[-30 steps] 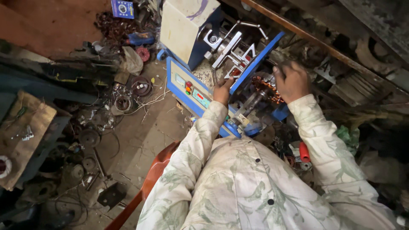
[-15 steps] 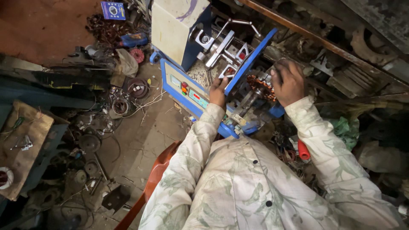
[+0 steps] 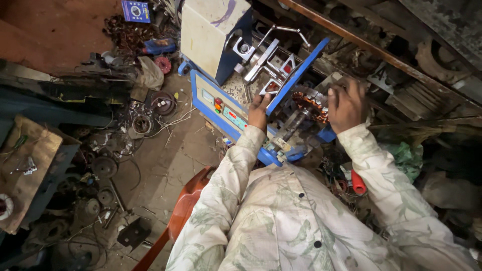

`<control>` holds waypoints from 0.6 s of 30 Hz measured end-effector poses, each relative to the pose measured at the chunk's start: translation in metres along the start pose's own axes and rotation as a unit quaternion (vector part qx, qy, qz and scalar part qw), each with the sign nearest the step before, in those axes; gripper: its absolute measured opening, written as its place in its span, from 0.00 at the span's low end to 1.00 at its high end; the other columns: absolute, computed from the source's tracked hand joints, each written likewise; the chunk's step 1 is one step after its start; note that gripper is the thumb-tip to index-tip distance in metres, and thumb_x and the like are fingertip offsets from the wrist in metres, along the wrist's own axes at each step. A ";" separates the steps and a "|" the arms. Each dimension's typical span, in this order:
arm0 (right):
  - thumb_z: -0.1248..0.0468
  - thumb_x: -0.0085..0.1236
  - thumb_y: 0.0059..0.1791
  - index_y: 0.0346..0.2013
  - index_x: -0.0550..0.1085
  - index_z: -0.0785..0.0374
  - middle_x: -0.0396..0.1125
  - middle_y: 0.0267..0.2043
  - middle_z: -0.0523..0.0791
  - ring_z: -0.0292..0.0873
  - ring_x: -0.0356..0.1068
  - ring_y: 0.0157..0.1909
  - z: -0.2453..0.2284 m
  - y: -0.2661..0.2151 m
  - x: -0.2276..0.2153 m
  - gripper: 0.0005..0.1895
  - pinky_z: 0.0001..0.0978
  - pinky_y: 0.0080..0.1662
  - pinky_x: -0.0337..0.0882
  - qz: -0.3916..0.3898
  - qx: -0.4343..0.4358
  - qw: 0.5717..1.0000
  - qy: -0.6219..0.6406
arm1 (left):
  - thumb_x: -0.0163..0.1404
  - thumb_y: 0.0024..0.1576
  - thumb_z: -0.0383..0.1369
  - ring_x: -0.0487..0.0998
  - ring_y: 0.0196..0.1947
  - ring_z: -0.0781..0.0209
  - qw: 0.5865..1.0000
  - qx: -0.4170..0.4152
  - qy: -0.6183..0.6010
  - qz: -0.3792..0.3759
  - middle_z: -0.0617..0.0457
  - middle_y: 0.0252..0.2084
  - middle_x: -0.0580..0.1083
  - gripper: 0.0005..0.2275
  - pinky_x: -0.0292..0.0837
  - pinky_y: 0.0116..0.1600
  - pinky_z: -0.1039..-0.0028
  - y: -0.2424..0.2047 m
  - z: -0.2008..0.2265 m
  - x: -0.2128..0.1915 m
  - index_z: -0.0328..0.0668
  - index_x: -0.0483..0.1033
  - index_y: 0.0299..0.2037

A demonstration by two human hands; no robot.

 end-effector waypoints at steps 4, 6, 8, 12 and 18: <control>0.55 0.50 0.61 0.39 0.79 0.69 0.65 0.52 0.53 0.58 0.63 0.57 -0.006 0.016 0.005 0.20 0.54 0.58 0.62 -0.023 -0.046 0.996 -0.070 | 0.51 0.65 0.36 0.77 0.48 0.65 0.998 0.028 0.054 0.005 0.52 0.51 0.78 0.15 0.71 0.54 0.75 0.003 0.001 -0.004 0.35 0.75 0.58; 0.52 0.50 0.62 0.34 0.78 0.69 0.65 0.51 0.54 0.57 0.63 0.55 -0.012 0.027 0.009 0.24 0.53 0.54 0.62 -0.027 -0.055 0.992 -0.109 | 0.51 0.65 0.37 0.76 0.49 0.65 0.997 0.025 0.072 0.005 0.52 0.52 0.77 0.16 0.70 0.55 0.75 0.009 0.001 -0.005 0.36 0.75 0.58; 0.53 0.51 0.63 0.34 0.78 0.69 0.65 0.50 0.53 0.56 0.63 0.54 -0.018 0.035 0.012 0.23 0.51 0.53 0.62 -0.018 -0.062 0.991 -0.119 | 0.51 0.65 0.38 0.75 0.49 0.63 0.998 -0.003 0.069 0.005 0.50 0.51 0.77 0.17 0.70 0.55 0.72 0.010 -0.003 -0.007 0.36 0.75 0.58; 0.56 0.54 0.61 0.33 0.78 0.69 0.66 0.48 0.52 0.56 0.63 0.52 -0.031 0.047 0.014 0.20 0.51 0.53 0.63 -0.003 -0.074 0.990 -0.120 | 0.50 0.66 0.39 0.72 0.55 0.63 0.993 0.005 0.113 -0.027 0.51 0.55 0.76 0.18 0.64 0.63 0.74 0.012 0.001 -0.009 0.37 0.74 0.60; 0.58 0.56 0.60 0.33 0.79 0.69 0.69 0.50 0.52 0.54 0.65 0.53 -0.051 0.051 -0.005 0.18 0.49 0.54 0.65 0.046 -0.090 0.990 -0.098 | 0.48 0.67 0.41 0.71 0.58 0.62 0.989 0.029 0.129 -0.060 0.51 0.57 0.74 0.19 0.63 0.65 0.72 0.010 0.005 -0.005 0.38 0.71 0.62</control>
Point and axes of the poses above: each hand's wrist, its own y-axis towards the middle knuckle, its own x-axis out of the palm, z = x × y, the point moved 4 cm from there along y, towards the middle knuckle
